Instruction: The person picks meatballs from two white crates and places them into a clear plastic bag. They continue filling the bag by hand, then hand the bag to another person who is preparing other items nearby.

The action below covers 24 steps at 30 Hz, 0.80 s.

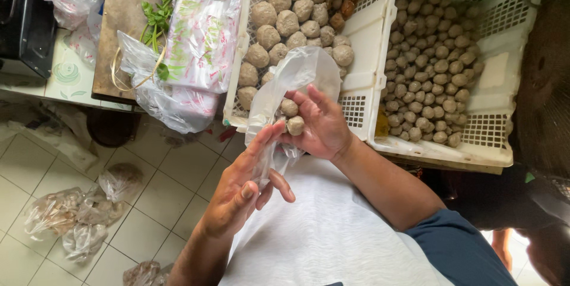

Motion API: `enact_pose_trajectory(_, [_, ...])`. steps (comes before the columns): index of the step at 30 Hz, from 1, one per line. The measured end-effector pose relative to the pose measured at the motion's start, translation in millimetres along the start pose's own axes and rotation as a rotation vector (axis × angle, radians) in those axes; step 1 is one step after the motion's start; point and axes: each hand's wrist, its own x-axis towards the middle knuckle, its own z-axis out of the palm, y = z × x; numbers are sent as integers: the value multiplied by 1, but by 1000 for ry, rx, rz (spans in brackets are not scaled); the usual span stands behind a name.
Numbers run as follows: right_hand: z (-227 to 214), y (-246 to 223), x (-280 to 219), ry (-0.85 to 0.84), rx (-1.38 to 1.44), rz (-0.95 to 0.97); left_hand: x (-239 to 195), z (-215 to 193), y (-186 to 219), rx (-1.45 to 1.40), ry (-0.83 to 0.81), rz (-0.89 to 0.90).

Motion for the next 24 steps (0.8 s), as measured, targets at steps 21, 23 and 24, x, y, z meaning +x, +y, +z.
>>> enact_pose_trajectory(21, [-153,-253,-112,1124,-1660,-749,-1,-15,-43,-42,69,34])
enact_pose_trajectory(23, [-185,-288,-92,1216,-1801,-723,-4,-13,-50,-47,97,57])
enact_pose_trajectory(24, [-198,-297,-83,1196,-1891,-661,-6,-11,-53,-57,94,82])
